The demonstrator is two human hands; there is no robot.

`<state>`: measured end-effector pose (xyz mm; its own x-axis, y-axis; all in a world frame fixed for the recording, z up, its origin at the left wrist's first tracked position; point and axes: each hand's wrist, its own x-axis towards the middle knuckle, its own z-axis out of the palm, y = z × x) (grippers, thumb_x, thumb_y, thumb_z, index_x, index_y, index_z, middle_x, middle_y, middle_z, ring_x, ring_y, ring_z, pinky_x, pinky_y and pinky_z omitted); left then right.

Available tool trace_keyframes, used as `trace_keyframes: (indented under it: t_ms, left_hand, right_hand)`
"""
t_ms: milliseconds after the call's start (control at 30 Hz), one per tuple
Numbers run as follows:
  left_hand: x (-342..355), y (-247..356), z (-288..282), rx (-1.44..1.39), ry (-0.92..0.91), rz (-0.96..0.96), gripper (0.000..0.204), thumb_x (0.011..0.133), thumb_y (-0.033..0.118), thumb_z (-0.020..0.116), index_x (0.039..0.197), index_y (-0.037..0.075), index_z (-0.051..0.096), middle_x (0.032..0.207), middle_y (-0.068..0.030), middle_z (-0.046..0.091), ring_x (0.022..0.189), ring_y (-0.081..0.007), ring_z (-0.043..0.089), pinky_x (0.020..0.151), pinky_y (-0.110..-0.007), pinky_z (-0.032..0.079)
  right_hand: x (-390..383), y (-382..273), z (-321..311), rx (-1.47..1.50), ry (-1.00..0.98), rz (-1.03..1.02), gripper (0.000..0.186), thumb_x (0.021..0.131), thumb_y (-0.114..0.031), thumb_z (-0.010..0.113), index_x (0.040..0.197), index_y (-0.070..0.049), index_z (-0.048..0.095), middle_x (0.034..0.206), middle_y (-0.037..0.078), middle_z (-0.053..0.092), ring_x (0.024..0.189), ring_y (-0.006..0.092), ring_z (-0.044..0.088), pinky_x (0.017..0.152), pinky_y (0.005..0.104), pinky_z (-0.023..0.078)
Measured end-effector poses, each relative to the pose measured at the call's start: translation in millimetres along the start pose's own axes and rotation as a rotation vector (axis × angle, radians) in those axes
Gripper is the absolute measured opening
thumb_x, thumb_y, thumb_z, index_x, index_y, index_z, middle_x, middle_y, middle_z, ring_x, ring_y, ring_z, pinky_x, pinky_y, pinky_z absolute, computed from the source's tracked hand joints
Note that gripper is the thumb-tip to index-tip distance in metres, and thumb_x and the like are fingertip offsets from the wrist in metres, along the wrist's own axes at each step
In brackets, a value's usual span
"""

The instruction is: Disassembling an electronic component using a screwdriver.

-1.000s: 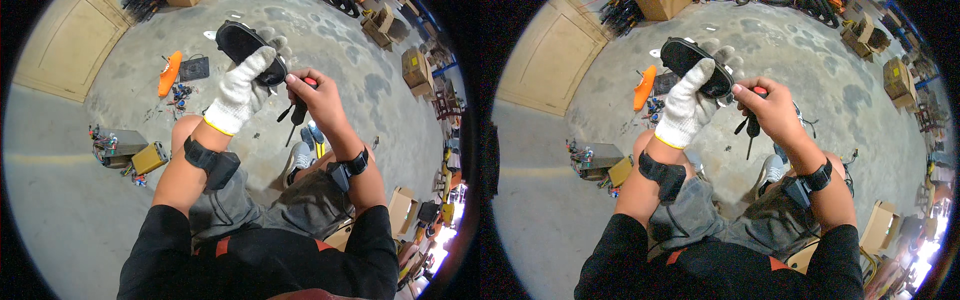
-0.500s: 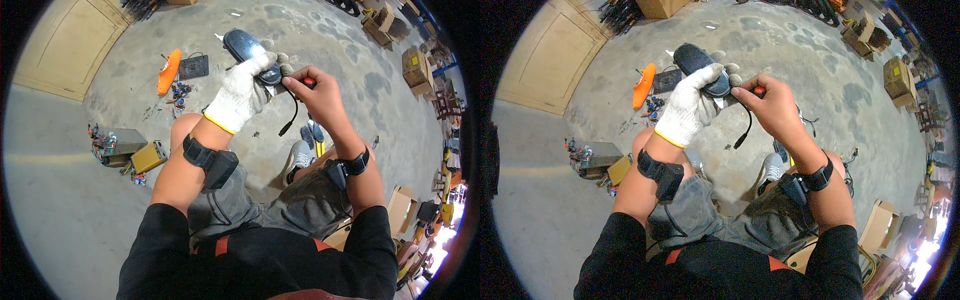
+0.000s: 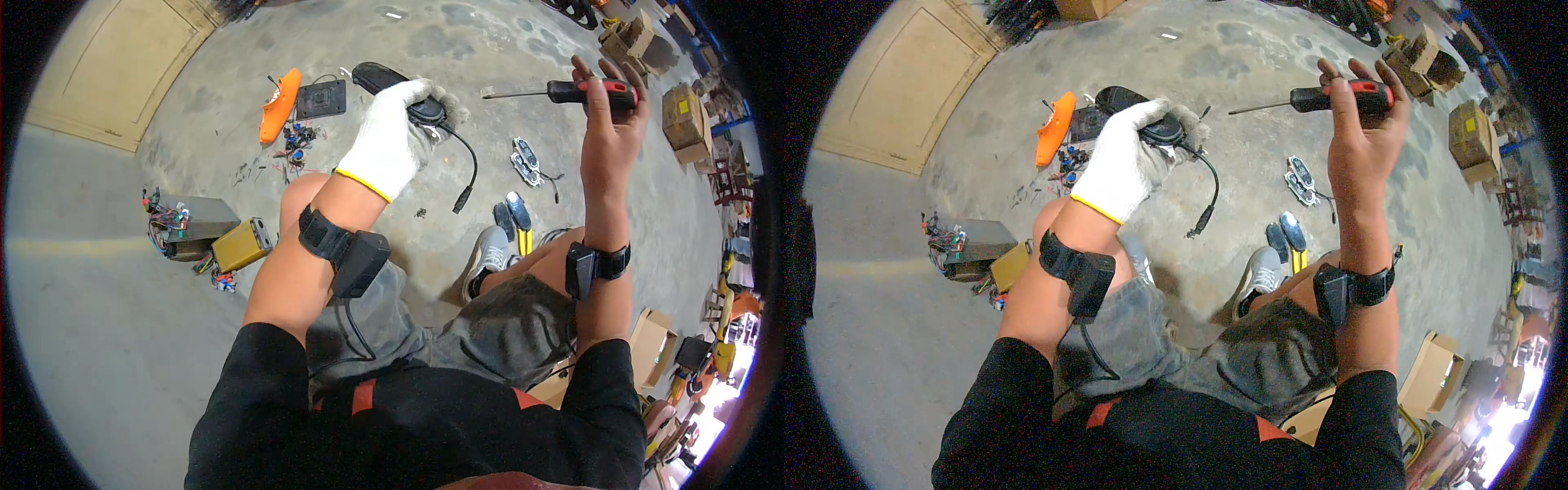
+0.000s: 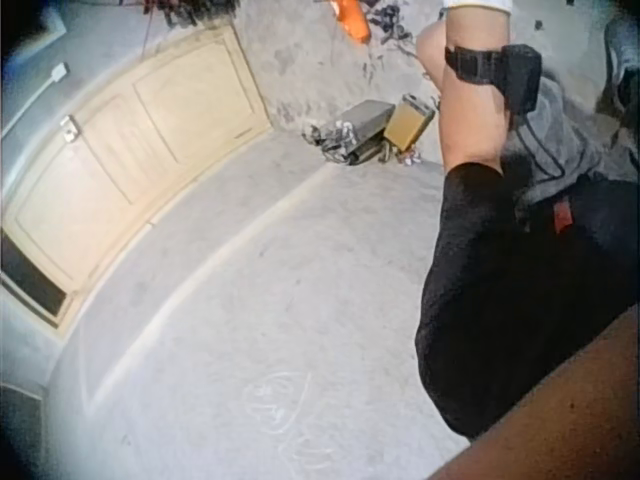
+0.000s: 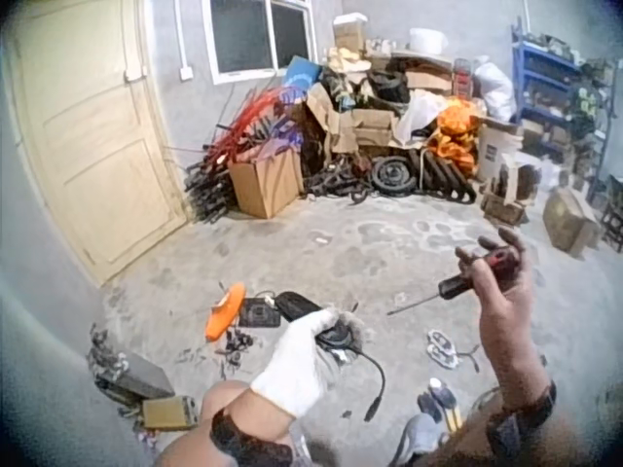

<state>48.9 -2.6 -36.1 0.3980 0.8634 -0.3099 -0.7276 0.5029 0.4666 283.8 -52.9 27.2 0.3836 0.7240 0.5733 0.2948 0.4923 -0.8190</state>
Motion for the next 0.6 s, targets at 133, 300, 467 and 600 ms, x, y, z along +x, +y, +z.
trace_keyframes:
  t_ms: [133,300,467,600]
  left_hand:
    - [4,2,-6,0.031,-0.034,0.009,0.023,0.096,0.013,0.048,0.094,-0.006,0.060,0.088,-0.0211,0.066,0.085,-0.0357,0.064,0.080,-0.047,0.053]
    - [-1,2,-5,0.091,-0.052,-0.001,0.021,0.094,0.014,0.048,0.092,-0.004,0.059,0.086,-0.0199,0.066,0.080,-0.0352,0.064,0.076,-0.046,0.053]
    - [-3,-1,-3,0.140,-0.057,-0.003,0.025,0.096,0.017,0.047,0.092,-0.003,0.061,0.090,-0.0210,0.067,0.083,-0.0359,0.065,0.078,-0.047,0.053]
    - [-5,-1,0,0.120,-0.046,-0.026,0.025,0.096,0.017,0.047,0.091,-0.003,0.062,0.089,-0.0205,0.067,0.083,-0.0349,0.065,0.078,-0.045,0.053]
  right_hand:
    - [-6,-10,5,0.218,0.049,0.112,0.049,0.099,-0.017,0.057,0.134,0.004,0.029,0.120,0.022,0.057,0.113,0.0409,0.062,0.094,0.0434,0.055]
    - [-12,-7,8,0.181,-0.019,0.129,0.049,0.099,-0.019,0.058,0.132,0.004,0.031,0.118,0.022,0.057,0.106,0.0394,0.065,0.089,0.0409,0.058]
    - [-16,-6,11,0.060,0.016,0.106,0.051,0.098,-0.022,0.060,0.132,0.003,0.032,0.116,0.021,0.059,0.104,0.0347,0.067,0.088,0.0389,0.058]
    - [-15,-6,11,0.026,0.019,0.106,0.052,0.098,-0.024,0.061,0.132,0.003,0.032,0.114,0.021,0.060,0.103,0.0333,0.068,0.089,0.0372,0.058]
